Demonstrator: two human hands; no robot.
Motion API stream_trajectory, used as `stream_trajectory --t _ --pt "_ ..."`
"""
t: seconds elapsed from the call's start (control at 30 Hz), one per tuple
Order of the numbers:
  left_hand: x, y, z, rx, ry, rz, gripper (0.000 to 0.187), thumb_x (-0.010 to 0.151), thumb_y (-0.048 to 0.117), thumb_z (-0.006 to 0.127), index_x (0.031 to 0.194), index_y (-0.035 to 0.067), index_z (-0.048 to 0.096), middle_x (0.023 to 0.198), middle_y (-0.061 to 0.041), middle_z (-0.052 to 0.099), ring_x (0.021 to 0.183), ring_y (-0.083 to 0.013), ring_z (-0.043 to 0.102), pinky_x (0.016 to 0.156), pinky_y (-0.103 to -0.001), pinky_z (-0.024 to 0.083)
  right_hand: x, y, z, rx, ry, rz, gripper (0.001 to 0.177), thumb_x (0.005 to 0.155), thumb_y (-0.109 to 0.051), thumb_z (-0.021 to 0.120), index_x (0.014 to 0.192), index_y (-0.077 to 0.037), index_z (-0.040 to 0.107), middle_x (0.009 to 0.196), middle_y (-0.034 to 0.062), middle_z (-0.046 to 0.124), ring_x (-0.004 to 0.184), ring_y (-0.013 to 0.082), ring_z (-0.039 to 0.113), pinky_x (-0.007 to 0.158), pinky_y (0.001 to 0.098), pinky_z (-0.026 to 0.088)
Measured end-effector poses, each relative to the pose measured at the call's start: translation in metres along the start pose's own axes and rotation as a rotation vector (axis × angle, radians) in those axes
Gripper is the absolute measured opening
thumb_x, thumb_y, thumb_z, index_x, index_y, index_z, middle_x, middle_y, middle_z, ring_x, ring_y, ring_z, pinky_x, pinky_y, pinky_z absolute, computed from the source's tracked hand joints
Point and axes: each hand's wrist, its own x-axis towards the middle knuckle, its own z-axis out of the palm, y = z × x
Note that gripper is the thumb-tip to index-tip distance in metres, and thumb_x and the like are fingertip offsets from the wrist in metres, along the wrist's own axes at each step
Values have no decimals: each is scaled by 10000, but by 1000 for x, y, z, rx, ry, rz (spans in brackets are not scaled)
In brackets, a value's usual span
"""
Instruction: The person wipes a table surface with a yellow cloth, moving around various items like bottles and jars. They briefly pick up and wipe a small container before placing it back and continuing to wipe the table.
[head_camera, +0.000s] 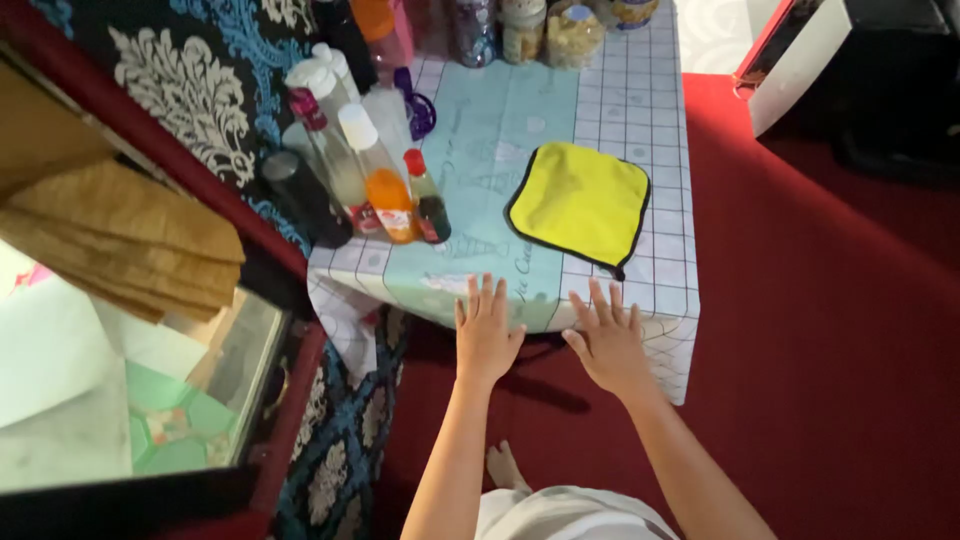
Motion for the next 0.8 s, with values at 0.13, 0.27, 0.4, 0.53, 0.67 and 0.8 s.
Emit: stream_trajectory --t 0.13,0.27,0.4,0.53,0.67,0.8 --pt "18 -5 -1 34 -32 6 835 940 349 686 1623 63 300 1699 -196 232 1597 -401 116 1226 -652 205 10 1 6 -18 -17 32 666 1031 -661 288 1621 -354 308 1745 38 155 1594 369 127 1210 669 211" --pt "39 4 11 15 -82 5 821 951 331 665 1632 75 283 1715 -183 195 1607 -388 76 1235 -646 174 13 19 9 -24 -8 37 663 1035 -664 279 1617 -350 324 1739 40 172 1586 375 156 1201 670 227" --pt "64 25 34 83 -160 9 832 949 335 657 1631 57 272 1713 -195 195 1608 -391 73 1250 -631 155 16 53 2 2 -37 25 644 1030 -612 342 1611 -333 336 1749 45 132 1582 393 157 1186 680 254" --pt "88 54 69 112 -181 -5 828 950 343 636 1639 71 265 1722 -178 187 1610 -378 74 1255 -617 158 27 104 14 -24 -59 -19 676 1029 -606 347 1639 -322 280 1725 91 187 1573 415 176 1174 691 267" --pt "105 92 95 122 -181 -92 844 960 391 639 1648 92 251 1721 -172 195 1609 -361 102 1259 -585 175 41 158 31 -85 -146 -105 707 1017 -630 345 1642 -309 266 1731 126 150 1565 447 175 1162 703 280" --pt "119 103 154 83 -113 -208 858 968 415 619 1663 123 210 1711 -162 204 1606 -340 131 1255 -587 185 36 199 29 -87 -228 -312 702 998 -526 486 1634 -303 287 1695 115 249 1537 419 266 1181 614 303"
